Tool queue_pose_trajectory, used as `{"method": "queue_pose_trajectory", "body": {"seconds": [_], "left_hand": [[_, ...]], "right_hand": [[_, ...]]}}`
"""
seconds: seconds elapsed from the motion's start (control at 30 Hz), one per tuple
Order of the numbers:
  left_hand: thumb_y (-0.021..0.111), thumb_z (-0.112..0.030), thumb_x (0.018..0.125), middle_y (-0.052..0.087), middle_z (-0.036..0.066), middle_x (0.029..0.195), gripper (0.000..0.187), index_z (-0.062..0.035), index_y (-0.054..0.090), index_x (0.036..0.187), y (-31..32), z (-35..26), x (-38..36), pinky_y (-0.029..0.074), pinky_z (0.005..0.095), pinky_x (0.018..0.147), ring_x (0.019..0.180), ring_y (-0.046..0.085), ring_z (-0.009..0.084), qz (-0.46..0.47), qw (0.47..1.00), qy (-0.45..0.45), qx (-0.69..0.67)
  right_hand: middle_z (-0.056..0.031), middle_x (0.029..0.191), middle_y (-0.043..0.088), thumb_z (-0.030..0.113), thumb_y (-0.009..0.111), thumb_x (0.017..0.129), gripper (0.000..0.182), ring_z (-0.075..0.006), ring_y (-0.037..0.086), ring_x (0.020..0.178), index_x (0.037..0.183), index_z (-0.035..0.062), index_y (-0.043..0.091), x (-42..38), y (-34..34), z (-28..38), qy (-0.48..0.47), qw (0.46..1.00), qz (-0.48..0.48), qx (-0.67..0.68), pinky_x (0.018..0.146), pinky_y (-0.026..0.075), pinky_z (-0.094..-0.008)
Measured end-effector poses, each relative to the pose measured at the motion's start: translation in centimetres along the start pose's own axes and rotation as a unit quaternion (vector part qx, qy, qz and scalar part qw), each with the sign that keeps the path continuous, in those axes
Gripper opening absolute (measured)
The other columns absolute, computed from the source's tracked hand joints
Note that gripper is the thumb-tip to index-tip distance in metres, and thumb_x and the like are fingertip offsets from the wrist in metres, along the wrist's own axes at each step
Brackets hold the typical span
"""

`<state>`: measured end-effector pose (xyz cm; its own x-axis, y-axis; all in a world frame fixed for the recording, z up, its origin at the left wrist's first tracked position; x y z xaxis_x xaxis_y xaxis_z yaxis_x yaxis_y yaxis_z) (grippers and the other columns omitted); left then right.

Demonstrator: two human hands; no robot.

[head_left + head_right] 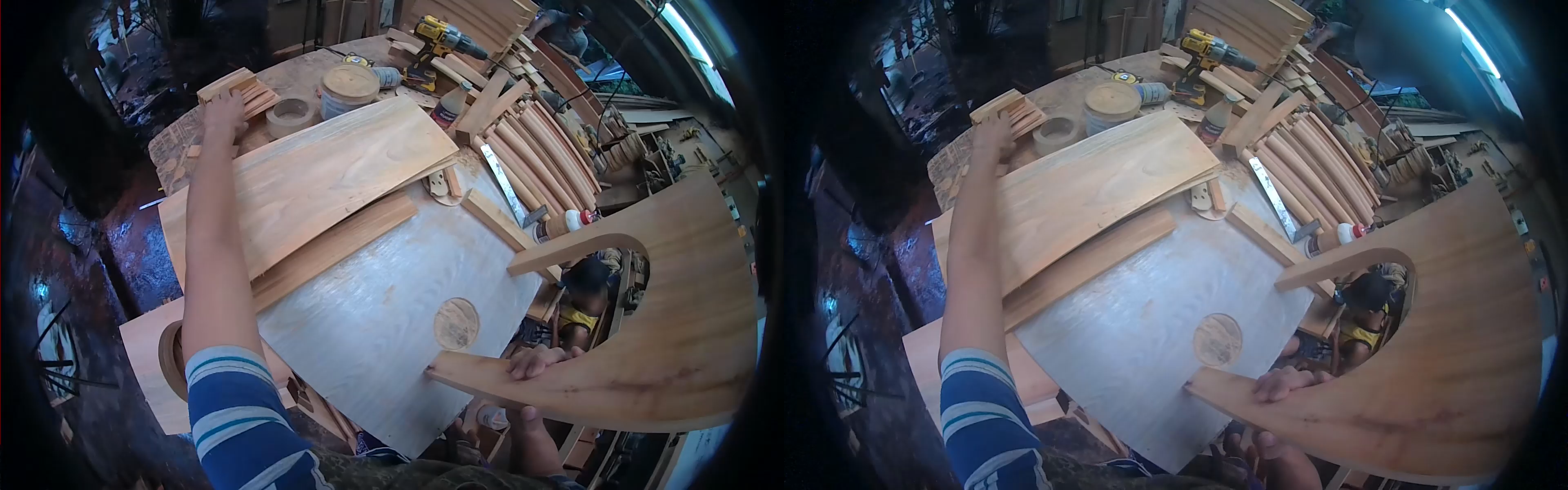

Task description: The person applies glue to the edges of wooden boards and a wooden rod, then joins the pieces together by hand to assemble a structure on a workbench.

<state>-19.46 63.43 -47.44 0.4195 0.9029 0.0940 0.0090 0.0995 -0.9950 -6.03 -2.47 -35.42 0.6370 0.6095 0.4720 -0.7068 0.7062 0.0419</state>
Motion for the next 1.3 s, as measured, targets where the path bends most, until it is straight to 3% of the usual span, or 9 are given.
{"method": "queue_pose_trajectory", "body": {"seconds": [0.27,0.43,0.5,0.57,0.7,0.83,0.9,1.17,1.3], "left_hand": [[0.062,-0.019,0.09,0.064,0.028,0.122,0.041,0.0007,0.056,0.125,-2.2,-0.1,-0.8,0.051,0.049,0.1,0.118,0.062,0.0422,-0.114,0.985,0.047,-0.121],[0.062,-0.027,0.093,0.064,0.028,0.117,0.043,0.0051,0.056,0.121,-12.4,-4.2,-12.4,0.05,0.0485,0.096,0.112,0.063,0.0448,-0.187,0.939,0.078,-0.279],[0.064,-0.031,0.095,0.065,0.025,0.111,0.046,0.0045,0.055,0.123,-15.1,-5.4,-18.9,0.05,0.0436,0.093,0.105,0.065,0.0399,-0.206,0.894,0.078,-0.39],[0.066,-0.025,0.097,0.064,0.017,0.107,0.043,0.0025,0.054,0.128,-16.7,-7.4,-26.3,0.048,0.0358,0.09,0.099,0.063,0.0257,-0.182,0.838,0.09,-0.506],[0.067,-0.014,0.097,0.061,0.013,0.127,0.054,0.0043,0.046,0.143,-12.8,-10.5,-41.4,0.045,0.0335,0.103,0.116,0.06,0.0204,-0.145,0.766,0.006,-0.627],[0.068,-0.005,0.094,0.054,0.021,0.14,0.065,0.0077,0.036,0.149,-11.1,-17.8,-59.1,0.044,0.0403,0.109,0.126,0.057,0.0277,-0.158,0.732,-0.118,-0.652],[0.059,-0.003,0.091,0.038,0.017,0.161,0.069,0.0035,0.033,0.155,-6.9,-19.1,-67.5,0.04,0.0343,0.106,0.128,0.052,0.0231,-0.129,0.822,-0.145,-0.535],[0.07,-0.006,0.085,0.059,0.03,0.127,0.064,0.0088,0.043,0.141,-9.8,-37.2,-73.0,0.045,0.0446,0.102,0.118,0.059,0.0428,0.04,0.927,-0.097,-0.359],[0.073,-0.021,0.088,0.059,0.029,0.127,0.068,0.0086,0.043,0.141,-7.3,-44.6,-65.5,0.044,0.0472,0.103,0.119,0.057,0.0464,0.028,0.938,0.166,-0.302]], "right_hand": [[-0.0037,0.103,0.049,0.037,0.089,0.073,0.109,-0.0189,0.053,0.085,0.156,0.0189,0.02,-0.3,-2.1,-1.2,0.047,0.999,-0.001,0.013,0.077,0.048,-0.0361],[-0.0054,0.107,0.049,0.036,0.08,0.077,0.106,-0.0203,0.052,0.089,0.157,0.0134,0.013,0.4,-2.2,-2.3,-0.088,0.954,0.18,-0.223,0.086,0.048,-0.0402],[-0.0063,0.108,0.049,0.034,0.077,0.079,0.097,-0.0201,0.052,0.089,0.15,0.0066,0.018,1.5,-1.3,-0.5,-0.214,0.802,0.287,-0.479,0.094,0.045,-0.0412],[-0.0065,0.091,0.057,0.027,0.079,0.066,0.061,-0.0249,0.057,0.083,0.115,0.0027,0.052,-0.7,-2.2,-4.9,-0.093,0.99,0.011,-0.104,0.093,0.045,-0.0381],[-0.012,0.099,0.063,0.021,0.082,0.066,0.067,-0.0309,0.062,0.082,0.123,-0.0003,0.053,2.1,-0.9,0.0,-0.221,0.967,0.067,-0.111,0.074,0.051,-0.0409],[-0.0228,0.11,0.065,0.03,0.083,0.068,0.079,-0.0424,0.066,0.097,0.131,-0.0034,0.048,1.5,-0.4,-3.0,-0.044,0.988,0.149,-0.016,0.084,0.054,-0.048],[-0.0268,0.115,0.063,0.033,0.082,0.069,0.083,-0.0461,0.064,0.104,0.135,-0.0028,0.045,2.1,-1.7,-0.6,-0.003,0.984,0.18,-0.014,0.089,0.054,-0.0503],[-0.0266,0.119,0.057,0.022,0.079,0.068,0.088,-0.0438,0.058,0.113,0.141,-0.0012,0.035,2.9,-2.5,0.5,0.004,0.967,0.222,0.121,0.097,0.05,-0.0473],[-0.0271,0.118,0.056,0.019,0.078,0.068,0.083,-0.0444,0.058,0.113,0.137,-0.0019,0.037,2.8,-3.0,0.6,0.01,0.962,0.233,0.14,0.098,0.049,-0.0476]]}}
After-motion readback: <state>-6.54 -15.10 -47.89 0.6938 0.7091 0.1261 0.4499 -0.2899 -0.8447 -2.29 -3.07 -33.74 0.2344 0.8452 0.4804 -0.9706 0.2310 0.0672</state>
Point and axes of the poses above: each hand's wrist, its own x-axis towards the middle knuckle, its own y-axis out of the palm, z = x × y, the point moved 4 cm from there along x, towards the middle knuckle
